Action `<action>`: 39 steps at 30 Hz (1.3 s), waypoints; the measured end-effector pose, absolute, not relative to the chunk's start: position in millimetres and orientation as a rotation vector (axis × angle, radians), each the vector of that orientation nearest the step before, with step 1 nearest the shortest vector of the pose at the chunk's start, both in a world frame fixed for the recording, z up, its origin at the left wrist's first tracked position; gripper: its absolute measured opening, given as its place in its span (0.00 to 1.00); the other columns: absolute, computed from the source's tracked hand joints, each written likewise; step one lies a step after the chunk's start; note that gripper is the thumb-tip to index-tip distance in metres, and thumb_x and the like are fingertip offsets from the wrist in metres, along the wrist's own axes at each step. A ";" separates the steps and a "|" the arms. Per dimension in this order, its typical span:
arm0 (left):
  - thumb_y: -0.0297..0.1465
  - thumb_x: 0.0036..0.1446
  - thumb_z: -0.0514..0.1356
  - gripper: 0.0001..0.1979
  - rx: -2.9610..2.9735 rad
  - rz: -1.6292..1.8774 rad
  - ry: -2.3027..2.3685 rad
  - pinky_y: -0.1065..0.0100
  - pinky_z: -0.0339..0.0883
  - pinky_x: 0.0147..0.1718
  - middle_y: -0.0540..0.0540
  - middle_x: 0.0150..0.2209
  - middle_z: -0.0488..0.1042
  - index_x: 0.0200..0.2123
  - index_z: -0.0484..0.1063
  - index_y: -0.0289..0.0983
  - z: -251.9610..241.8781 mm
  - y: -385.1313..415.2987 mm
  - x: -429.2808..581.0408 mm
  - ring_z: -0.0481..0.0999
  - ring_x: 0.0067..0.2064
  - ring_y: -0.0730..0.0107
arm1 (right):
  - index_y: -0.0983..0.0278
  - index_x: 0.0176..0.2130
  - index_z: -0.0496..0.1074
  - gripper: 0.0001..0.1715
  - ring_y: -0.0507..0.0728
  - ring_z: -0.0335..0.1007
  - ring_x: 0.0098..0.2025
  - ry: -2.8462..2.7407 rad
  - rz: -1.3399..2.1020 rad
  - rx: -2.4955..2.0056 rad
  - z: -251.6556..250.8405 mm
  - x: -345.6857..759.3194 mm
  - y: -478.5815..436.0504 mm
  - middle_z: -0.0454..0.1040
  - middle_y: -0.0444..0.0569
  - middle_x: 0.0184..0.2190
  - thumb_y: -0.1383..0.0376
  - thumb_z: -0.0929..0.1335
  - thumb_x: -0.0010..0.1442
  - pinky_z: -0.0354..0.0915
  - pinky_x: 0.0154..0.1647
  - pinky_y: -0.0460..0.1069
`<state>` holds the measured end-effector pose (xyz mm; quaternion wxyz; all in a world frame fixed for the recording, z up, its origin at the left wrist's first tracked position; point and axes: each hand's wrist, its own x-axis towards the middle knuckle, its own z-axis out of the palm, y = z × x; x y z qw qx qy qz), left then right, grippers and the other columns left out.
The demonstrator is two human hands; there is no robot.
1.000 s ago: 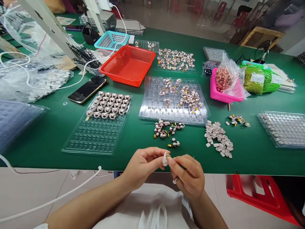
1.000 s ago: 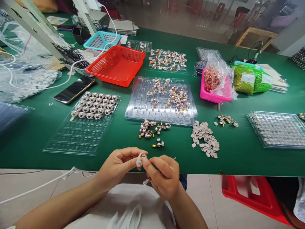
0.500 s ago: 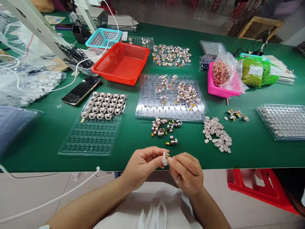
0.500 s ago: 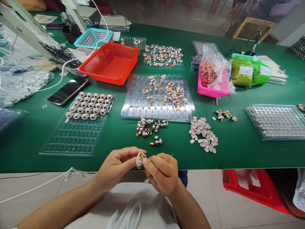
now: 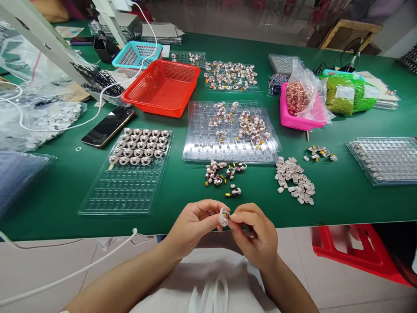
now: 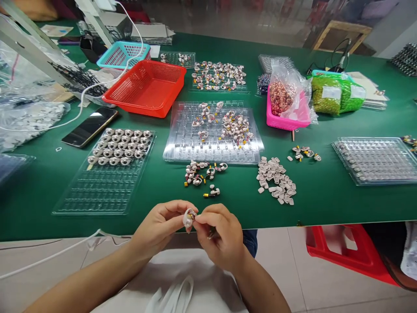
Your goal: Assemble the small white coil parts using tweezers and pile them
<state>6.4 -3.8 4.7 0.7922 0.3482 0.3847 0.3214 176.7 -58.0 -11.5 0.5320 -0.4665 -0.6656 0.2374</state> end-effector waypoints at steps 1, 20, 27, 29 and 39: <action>0.34 0.50 0.74 0.09 0.732 0.687 0.812 0.77 0.69 0.29 0.50 0.27 0.79 0.32 0.84 0.36 5.2 -3.4 6.4 0.72 0.27 0.77 | 0.58 0.47 0.72 0.16 0.51 0.72 0.31 -1.531 0.642 -1.132 -9.3 176.4 -59.1 0.75 0.46 0.36 0.75 0.69 0.62 0.69 0.27 0.44; 0.33 0.53 0.73 0.07 0.942 0.725 0.876 0.72 0.73 0.36 0.46 0.33 0.80 0.34 0.85 0.37 9.7 -5.6 3.0 0.77 0.35 0.69 | 0.60 0.36 0.70 0.09 0.48 0.65 0.25 -1.327 0.757 -1.266 -4.5 161.0 -58.3 0.71 0.40 0.27 0.73 0.70 0.58 0.62 0.23 0.42; 0.33 0.47 0.75 0.10 0.495 0.506 0.816 0.75 0.65 0.26 0.47 0.25 0.74 0.28 0.82 0.32 -0.1 3.0 12.8 0.68 0.26 0.76 | 0.62 0.34 0.73 0.10 0.49 0.62 0.25 -1.274 1.061 -1.345 0.8 185.6 -57.2 0.72 0.42 0.27 0.64 0.66 0.68 0.59 0.25 0.45; 0.32 0.47 0.74 0.10 0.406 0.475 0.793 0.75 0.64 0.25 0.47 0.25 0.72 0.29 0.82 0.30 -1.2 5.1 14.3 0.67 0.26 0.77 | 0.61 0.37 0.75 0.10 0.49 0.61 0.24 -1.221 1.013 -1.402 7.3 198.0 -62.6 0.72 0.42 0.28 0.62 0.66 0.68 0.58 0.24 0.45; 0.31 0.49 0.73 0.09 0.408 0.497 0.797 0.75 0.61 0.25 0.48 0.25 0.69 0.26 0.79 0.31 -2.0 10.9 17.2 0.64 0.28 0.76 | 0.60 0.40 0.78 0.07 0.56 0.73 0.35 -1.245 0.207 -1.962 14.5 289.4 -73.6 0.78 0.48 0.37 0.61 0.69 0.64 0.66 0.35 0.49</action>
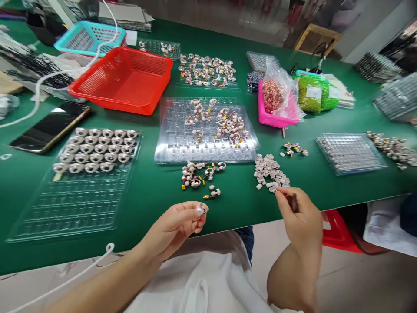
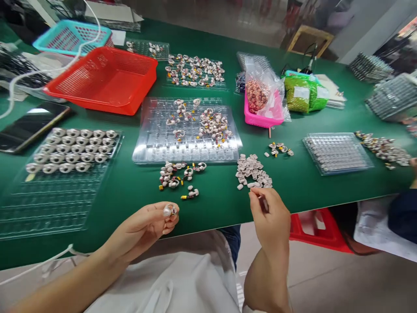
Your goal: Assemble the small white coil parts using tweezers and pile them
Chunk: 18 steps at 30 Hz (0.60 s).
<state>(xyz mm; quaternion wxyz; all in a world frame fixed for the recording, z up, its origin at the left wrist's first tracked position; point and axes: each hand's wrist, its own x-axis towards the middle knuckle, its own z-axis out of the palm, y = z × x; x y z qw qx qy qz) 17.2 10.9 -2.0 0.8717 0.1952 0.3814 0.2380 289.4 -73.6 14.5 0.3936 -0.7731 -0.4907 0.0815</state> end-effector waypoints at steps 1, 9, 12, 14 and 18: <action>0.31 0.49 0.72 0.09 0.430 0.498 0.793 0.75 0.61 0.25 0.48 0.25 0.68 0.25 0.79 0.31 -2.0 11.7 18.1 0.64 0.27 0.76 | 0.61 0.40 0.78 0.08 0.56 0.73 0.36 -1.324 0.193 -1.993 9.6 294.2 -70.3 0.78 0.49 0.37 0.61 0.69 0.65 0.66 0.36 0.50; 0.31 0.48 0.71 0.07 0.674 0.549 0.909 0.72 0.61 0.28 0.50 0.24 0.69 0.26 0.79 0.34 -1.1 11.7 25.5 0.64 0.26 0.74 | 0.62 0.42 0.77 0.10 0.58 0.72 0.37 -1.639 0.116 -2.361 -19.4 292.6 -46.5 0.77 0.52 0.41 0.62 0.66 0.66 0.61 0.31 0.50; 0.30 0.51 0.70 0.04 0.785 0.574 0.922 0.71 0.62 0.29 0.50 0.26 0.71 0.27 0.79 0.35 -3.1 9.7 22.9 0.65 0.27 0.74 | 0.63 0.41 0.75 0.10 0.58 0.72 0.36 -1.652 0.117 -2.425 -22.5 291.8 -41.7 0.76 0.52 0.41 0.62 0.66 0.66 0.57 0.28 0.49; 0.29 0.52 0.68 0.03 0.834 0.582 0.909 0.71 0.62 0.30 0.50 0.28 0.72 0.28 0.79 0.35 -5.5 8.7 20.2 0.66 0.27 0.74 | 0.63 0.40 0.74 0.09 0.58 0.72 0.36 -1.639 0.136 -2.427 -23.9 292.4 -39.5 0.76 0.52 0.40 0.62 0.66 0.65 0.57 0.28 0.49; 0.30 0.54 0.67 0.03 0.888 0.585 0.917 0.71 0.63 0.31 0.49 0.29 0.74 0.30 0.79 0.36 -9.2 8.2 15.2 0.67 0.28 0.73 | 0.63 0.37 0.72 0.06 0.58 0.73 0.36 -1.621 0.156 -2.401 -25.6 293.5 -36.9 0.76 0.51 0.39 0.63 0.66 0.61 0.58 0.30 0.49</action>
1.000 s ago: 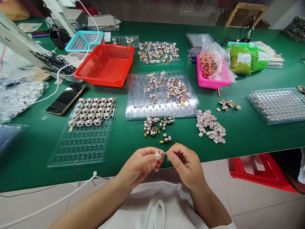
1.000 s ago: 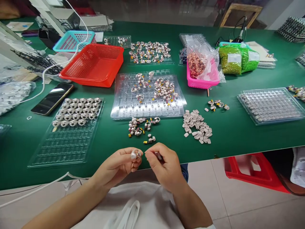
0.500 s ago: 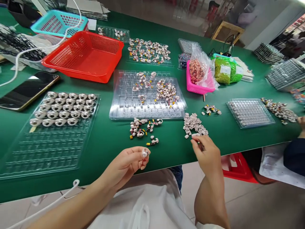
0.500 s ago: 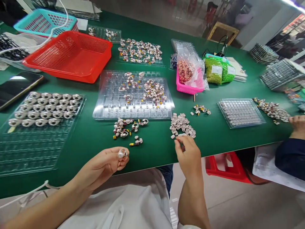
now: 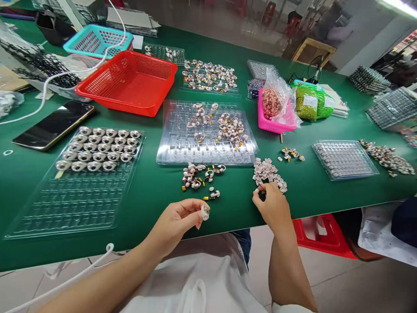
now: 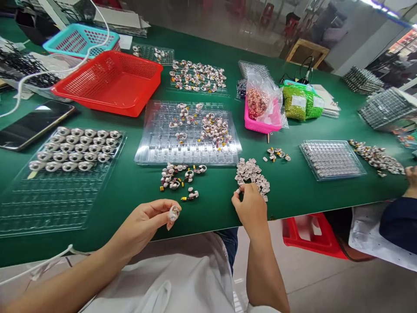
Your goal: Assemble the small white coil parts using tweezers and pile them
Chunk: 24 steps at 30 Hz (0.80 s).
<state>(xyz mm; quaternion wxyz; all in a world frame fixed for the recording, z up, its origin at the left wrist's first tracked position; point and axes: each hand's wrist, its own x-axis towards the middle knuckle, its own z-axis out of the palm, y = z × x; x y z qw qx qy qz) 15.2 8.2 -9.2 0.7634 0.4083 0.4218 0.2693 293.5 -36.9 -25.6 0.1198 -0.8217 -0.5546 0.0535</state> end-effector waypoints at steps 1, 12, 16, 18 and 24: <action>0.30 0.55 0.67 0.03 0.903 0.581 0.923 0.71 0.64 0.31 0.49 0.29 0.74 0.30 0.79 0.36 -9.3 8.4 14.2 0.68 0.29 0.73 | 0.63 0.36 0.71 0.06 0.58 0.73 0.36 -1.621 0.148 -2.396 -25.6 293.5 -36.8 0.76 0.51 0.38 0.63 0.67 0.60 0.59 0.30 0.50; 0.36 0.58 0.68 0.09 0.963 0.669 0.812 0.66 0.72 0.46 0.42 0.42 0.81 0.39 0.81 0.36 2.7 2.3 19.4 0.78 0.45 0.62 | 0.60 0.37 0.72 0.05 0.54 0.74 0.31 -1.227 0.691 -1.595 -16.8 221.5 -57.8 0.78 0.46 0.35 0.62 0.72 0.61 0.69 0.29 0.47; 0.32 0.64 0.63 0.07 1.117 0.764 0.704 0.59 0.66 0.59 0.37 0.54 0.79 0.42 0.79 0.37 3.8 -6.1 18.2 0.75 0.59 0.55 | 0.58 0.40 0.72 0.06 0.55 0.78 0.41 -1.097 0.687 -1.297 -24.3 180.5 -58.8 0.78 0.46 0.38 0.69 0.71 0.63 0.74 0.37 0.48; 0.30 0.65 0.61 0.07 1.257 0.819 0.699 0.57 0.65 0.60 0.36 0.56 0.78 0.44 0.78 0.37 4.4 -9.0 13.3 0.75 0.60 0.55 | 0.58 0.41 0.73 0.09 0.55 0.78 0.42 -1.112 0.604 -1.299 -26.7 170.7 -58.0 0.79 0.47 0.39 0.71 0.71 0.63 0.74 0.38 0.49; 0.22 0.64 0.58 0.12 1.559 0.967 0.671 0.58 0.66 0.59 0.36 0.56 0.78 0.47 0.76 0.39 5.7 -10.0 2.1 0.76 0.58 0.58 | 0.56 0.47 0.74 0.14 0.57 0.80 0.41 -1.332 0.408 -1.380 -24.9 168.5 -56.4 0.81 0.48 0.40 0.72 0.70 0.63 0.76 0.37 0.51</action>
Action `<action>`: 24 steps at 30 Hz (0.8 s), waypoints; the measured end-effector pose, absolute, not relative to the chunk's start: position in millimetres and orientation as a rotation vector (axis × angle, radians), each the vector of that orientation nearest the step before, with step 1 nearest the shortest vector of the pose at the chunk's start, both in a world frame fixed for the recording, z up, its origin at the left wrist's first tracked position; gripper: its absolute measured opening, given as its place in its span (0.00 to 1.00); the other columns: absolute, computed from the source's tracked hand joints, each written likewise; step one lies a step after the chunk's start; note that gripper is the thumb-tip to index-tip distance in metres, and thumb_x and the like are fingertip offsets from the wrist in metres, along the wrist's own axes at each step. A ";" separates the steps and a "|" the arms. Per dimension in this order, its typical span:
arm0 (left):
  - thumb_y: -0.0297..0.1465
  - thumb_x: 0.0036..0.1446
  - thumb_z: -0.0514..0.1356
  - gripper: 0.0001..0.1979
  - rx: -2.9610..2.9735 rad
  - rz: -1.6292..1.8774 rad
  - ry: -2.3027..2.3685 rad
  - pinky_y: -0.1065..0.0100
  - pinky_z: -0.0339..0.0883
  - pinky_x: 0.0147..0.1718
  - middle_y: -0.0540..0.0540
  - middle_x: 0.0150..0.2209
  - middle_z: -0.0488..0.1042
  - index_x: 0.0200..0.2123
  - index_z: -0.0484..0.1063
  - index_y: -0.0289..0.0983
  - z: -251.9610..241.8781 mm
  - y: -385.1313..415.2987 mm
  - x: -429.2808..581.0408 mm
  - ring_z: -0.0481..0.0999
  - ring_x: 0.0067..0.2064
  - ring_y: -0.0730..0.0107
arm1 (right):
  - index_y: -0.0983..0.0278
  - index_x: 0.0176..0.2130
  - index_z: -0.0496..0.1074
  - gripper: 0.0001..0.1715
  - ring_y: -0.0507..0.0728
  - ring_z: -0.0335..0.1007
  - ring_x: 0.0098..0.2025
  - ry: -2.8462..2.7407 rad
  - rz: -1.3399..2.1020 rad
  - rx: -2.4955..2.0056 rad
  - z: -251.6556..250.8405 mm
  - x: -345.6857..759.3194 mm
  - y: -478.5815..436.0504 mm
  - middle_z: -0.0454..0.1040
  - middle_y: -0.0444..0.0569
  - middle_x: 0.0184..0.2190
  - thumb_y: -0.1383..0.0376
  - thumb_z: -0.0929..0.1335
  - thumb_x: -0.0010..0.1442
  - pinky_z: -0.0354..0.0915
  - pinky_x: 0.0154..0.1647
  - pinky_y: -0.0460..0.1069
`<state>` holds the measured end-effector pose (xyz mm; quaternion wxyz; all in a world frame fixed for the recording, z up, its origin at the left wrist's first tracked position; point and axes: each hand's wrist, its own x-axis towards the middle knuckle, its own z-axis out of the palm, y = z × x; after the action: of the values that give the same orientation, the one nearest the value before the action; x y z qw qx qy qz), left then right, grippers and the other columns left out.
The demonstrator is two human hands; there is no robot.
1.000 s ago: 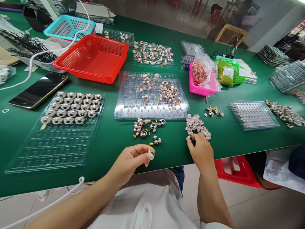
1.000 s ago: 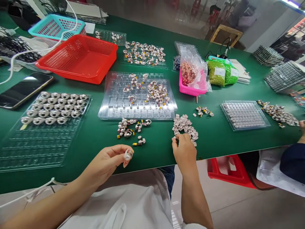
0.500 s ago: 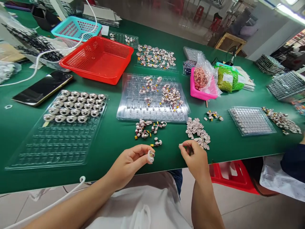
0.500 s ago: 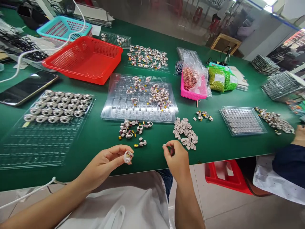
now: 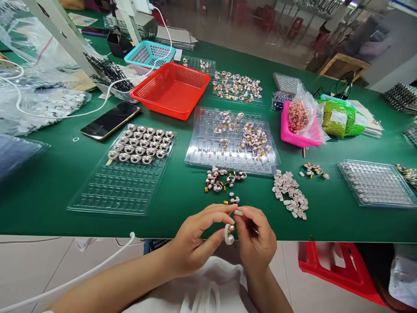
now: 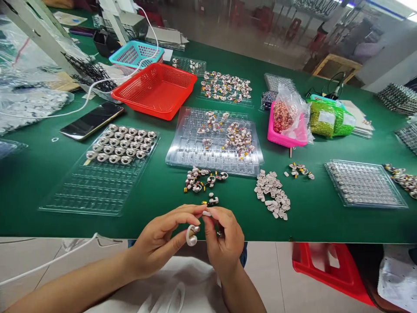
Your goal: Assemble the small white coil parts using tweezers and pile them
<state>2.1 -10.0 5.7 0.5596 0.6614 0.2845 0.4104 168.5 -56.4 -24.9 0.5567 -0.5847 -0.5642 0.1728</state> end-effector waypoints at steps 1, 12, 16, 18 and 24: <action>0.21 0.64 0.58 0.12 1.575 0.981 0.666 0.58 0.67 0.59 0.36 0.56 0.78 0.47 0.76 0.39 5.4 -9.9 1.6 0.77 0.58 0.58 | 0.56 0.47 0.74 0.15 0.58 0.80 0.42 -1.358 0.395 -1.366 -24.6 169.0 -56.1 0.81 0.48 0.41 0.72 0.70 0.63 0.76 0.38 0.52; 0.17 0.62 0.57 0.19 1.671 1.040 0.615 0.56 0.68 0.58 0.38 0.56 0.78 0.50 0.74 0.42 3.7 -11.4 -2.8 0.76 0.58 0.57 | 0.51 0.58 0.70 0.31 0.57 0.81 0.40 -1.502 0.283 -1.272 -25.0 170.7 -55.5 0.83 0.48 0.42 0.77 0.70 0.61 0.78 0.38 0.52; 0.18 0.63 0.57 0.17 1.666 1.039 0.638 0.56 0.69 0.57 0.36 0.57 0.77 0.49 0.75 0.41 2.9 -12.5 -3.1 0.75 0.59 0.55 | 0.51 0.62 0.68 0.33 0.59 0.81 0.44 -1.624 0.250 -1.203 -26.0 174.7 -54.7 0.81 0.51 0.47 0.77 0.67 0.63 0.79 0.40 0.55; 0.20 0.64 0.58 0.15 1.608 1.020 0.660 0.56 0.69 0.58 0.37 0.57 0.78 0.48 0.76 0.41 3.8 -12.1 -3.1 0.75 0.60 0.55 | 0.51 0.61 0.69 0.33 0.59 0.81 0.46 -1.647 0.245 -1.215 -25.3 174.7 -54.4 0.81 0.51 0.48 0.78 0.67 0.63 0.78 0.42 0.55; 0.29 0.66 0.59 0.10 1.406 0.913 0.758 0.59 0.71 0.57 0.39 0.55 0.79 0.46 0.79 0.42 9.1 -12.0 -4.6 0.76 0.59 0.54 | 0.56 0.49 0.72 0.18 0.58 0.80 0.47 -1.357 0.494 -1.301 -18.5 166.3 -57.0 0.81 0.49 0.44 0.75 0.67 0.64 0.76 0.47 0.53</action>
<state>-4.6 -12.0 9.1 0.6059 0.6080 0.3278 0.3946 166.3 -57.0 -18.5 0.5639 -0.5526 -0.5766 0.2101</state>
